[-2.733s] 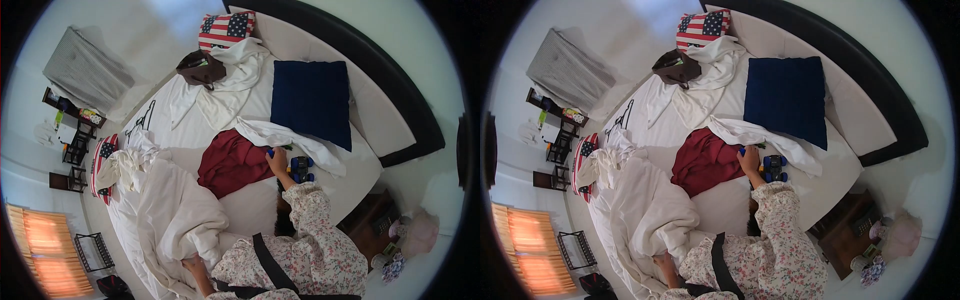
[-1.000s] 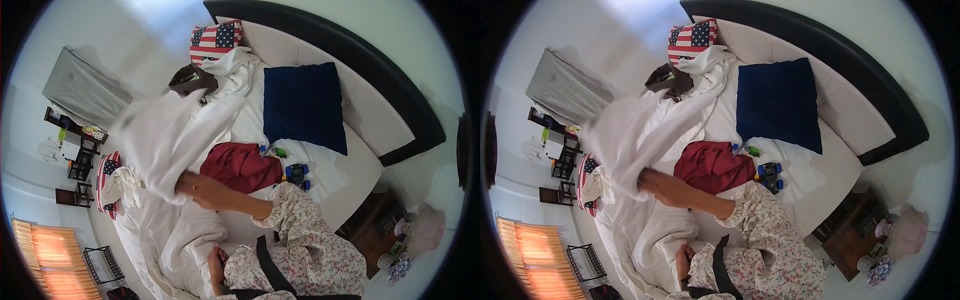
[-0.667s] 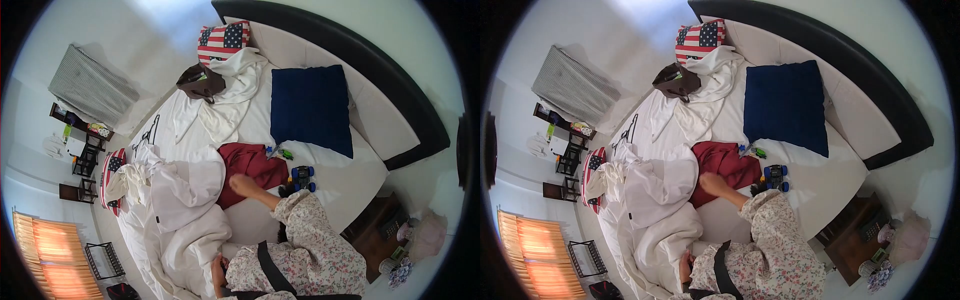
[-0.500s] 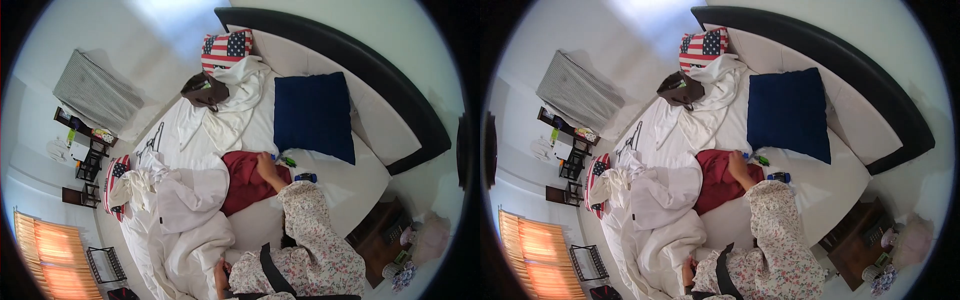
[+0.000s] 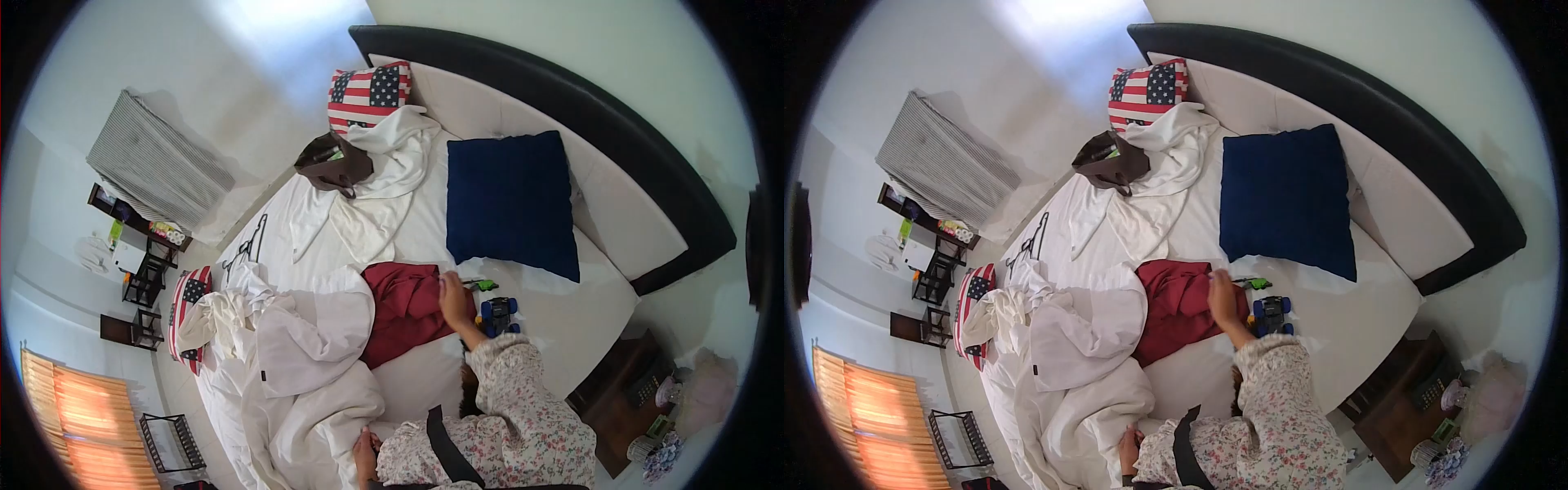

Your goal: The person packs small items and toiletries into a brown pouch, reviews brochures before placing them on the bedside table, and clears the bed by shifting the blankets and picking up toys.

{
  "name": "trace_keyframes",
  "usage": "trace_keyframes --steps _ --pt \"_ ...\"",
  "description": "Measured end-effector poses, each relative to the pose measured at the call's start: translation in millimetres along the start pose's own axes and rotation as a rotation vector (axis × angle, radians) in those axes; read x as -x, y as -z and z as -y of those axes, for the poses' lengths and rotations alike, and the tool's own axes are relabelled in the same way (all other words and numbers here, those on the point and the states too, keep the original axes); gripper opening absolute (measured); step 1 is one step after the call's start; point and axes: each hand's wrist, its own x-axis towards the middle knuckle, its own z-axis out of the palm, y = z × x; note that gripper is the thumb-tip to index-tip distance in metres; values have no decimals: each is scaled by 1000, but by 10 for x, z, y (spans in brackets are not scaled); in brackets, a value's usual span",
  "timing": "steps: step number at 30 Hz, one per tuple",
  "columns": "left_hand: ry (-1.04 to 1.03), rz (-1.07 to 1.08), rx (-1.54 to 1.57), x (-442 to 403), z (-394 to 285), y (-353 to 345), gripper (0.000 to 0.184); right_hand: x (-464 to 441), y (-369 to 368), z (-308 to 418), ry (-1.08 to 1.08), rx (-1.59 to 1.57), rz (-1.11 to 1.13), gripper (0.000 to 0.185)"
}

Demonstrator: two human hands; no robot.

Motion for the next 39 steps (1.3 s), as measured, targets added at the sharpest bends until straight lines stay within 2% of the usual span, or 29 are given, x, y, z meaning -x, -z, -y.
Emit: trace_keyframes --steps 1,2,4,7,10,11,12,13,14,15,18,22,24,26,31,34,37,39 --pt "-12 21 -65 -12 -27 -11 49 40 151 317 -40 -148 76 12" --pt "-14 47 8 -38 -35 -35 50 99 263 652 10 -235 91 13" --pt "-12 99 149 -96 -49 -96 55 334 487 1209 113 -422 286 13" --pt "69 192 421 1 -539 -387 59 717 774 1790 114 -715 693 26" --pt "47 303 482 -62 -680 -564 60 1096 888 1988 102 -783 1045 45" --pt "71 276 458 -144 -590 -568 57 1169 918 2015 87 -787 1156 51" --pt "94 249 435 -235 -541 -600 55 1175 970 2055 114 -808 1125 62" --pt "113 223 413 -297 -499 -597 52 1133 1021 2061 55 -830 1158 62" --pt "18 314 338 -302 -444 -521 43 1050 1081 2034 -3 -851 1192 62" --pt "20 318 370 -292 -397 -505 41 996 1145 2003 -60 -872 1226 63" --pt "20 299 449 -289 -297 -434 35 966 1071 1616 206 -497 934 60" --pt "81 254 439 -263 -216 -391 32 895 912 645 189 -30 1049 35" --pt "127 299 413 -405 -61 -318 35 717 876 358 184 129 1000 29" --pt "161 297 543 -414 -104 -384 33 473 811 272 126 225 770 31" --pt "192 369 730 -613 -10 -412 40 31 405 -320 182 486 390 36" --pt "259 377 716 -543 -223 -539 39 -10 215 -669 74 495 395 35" --pt "295 427 645 -581 -227 -558 37 20 210 -732 -47 582 579 28" --pt "308 451 664 -653 -167 -537 35 7 195 -736 -94 563 568 23"
